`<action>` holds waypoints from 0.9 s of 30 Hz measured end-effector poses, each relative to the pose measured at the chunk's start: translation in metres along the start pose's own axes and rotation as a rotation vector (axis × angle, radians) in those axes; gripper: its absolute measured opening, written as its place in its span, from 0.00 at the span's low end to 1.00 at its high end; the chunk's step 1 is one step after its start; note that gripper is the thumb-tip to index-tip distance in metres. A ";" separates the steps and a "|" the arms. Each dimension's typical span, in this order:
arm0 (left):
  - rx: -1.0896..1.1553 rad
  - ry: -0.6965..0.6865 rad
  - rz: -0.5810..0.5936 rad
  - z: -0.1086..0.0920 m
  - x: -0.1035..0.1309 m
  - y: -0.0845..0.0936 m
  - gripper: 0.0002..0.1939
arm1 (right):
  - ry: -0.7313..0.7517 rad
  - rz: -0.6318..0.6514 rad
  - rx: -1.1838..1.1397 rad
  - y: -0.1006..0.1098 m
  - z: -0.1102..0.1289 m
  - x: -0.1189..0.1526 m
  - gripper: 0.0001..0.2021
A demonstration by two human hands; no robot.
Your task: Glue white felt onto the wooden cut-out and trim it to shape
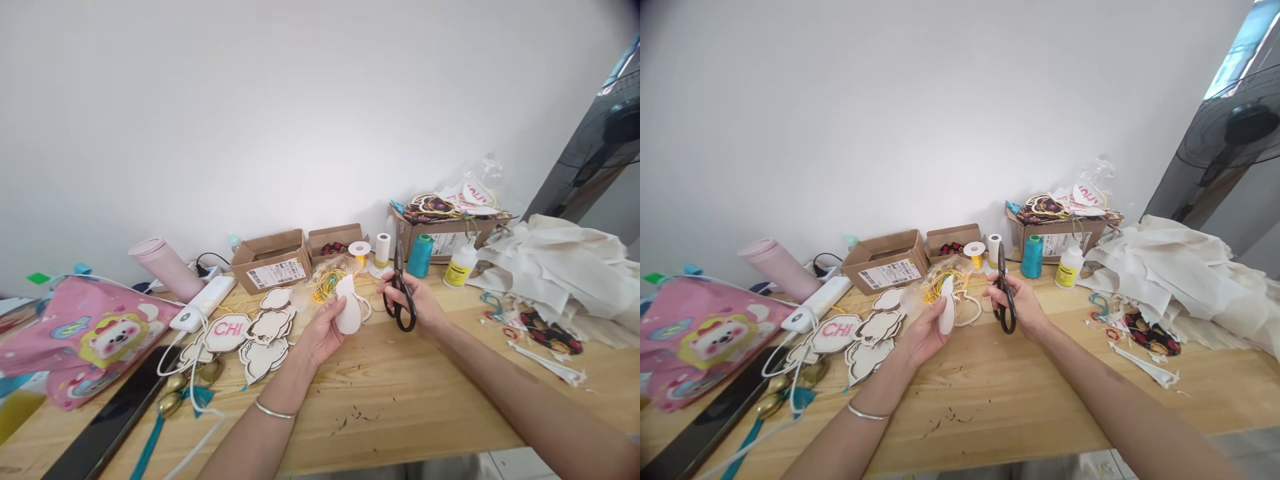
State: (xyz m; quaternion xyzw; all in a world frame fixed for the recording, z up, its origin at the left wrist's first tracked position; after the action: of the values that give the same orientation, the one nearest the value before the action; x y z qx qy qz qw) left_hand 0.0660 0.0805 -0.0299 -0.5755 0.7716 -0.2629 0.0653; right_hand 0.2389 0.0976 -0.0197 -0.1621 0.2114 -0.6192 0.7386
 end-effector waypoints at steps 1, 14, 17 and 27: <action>-0.009 -0.006 -0.015 0.000 -0.002 0.002 0.11 | -0.012 0.012 -0.002 0.000 -0.001 -0.001 0.19; -0.360 -0.096 -0.040 0.002 -0.002 -0.001 0.22 | -0.127 0.021 0.017 -0.015 -0.014 0.004 0.21; -0.391 -0.077 -0.086 0.001 -0.001 0.002 0.21 | -0.105 0.032 0.030 -0.009 -0.013 0.001 0.20; -0.508 -0.053 -0.136 -0.003 0.003 0.008 0.22 | -0.141 0.086 -0.001 -0.016 -0.003 -0.001 0.22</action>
State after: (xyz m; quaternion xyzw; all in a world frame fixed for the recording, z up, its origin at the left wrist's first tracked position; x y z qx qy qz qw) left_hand 0.0568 0.0804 -0.0309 -0.6308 0.7704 -0.0492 -0.0790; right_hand 0.2241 0.0957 -0.0142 -0.1964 0.1660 -0.5739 0.7775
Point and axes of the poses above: each hand's wrist, its own x-axis away from the middle knuckle, its own y-axis out of the back of the hand, z = x × y, the point moved 3 cm from there along -x, towards the middle knuckle, and after that the axes turned 15 degrees about -x, right-handed, at the moved point
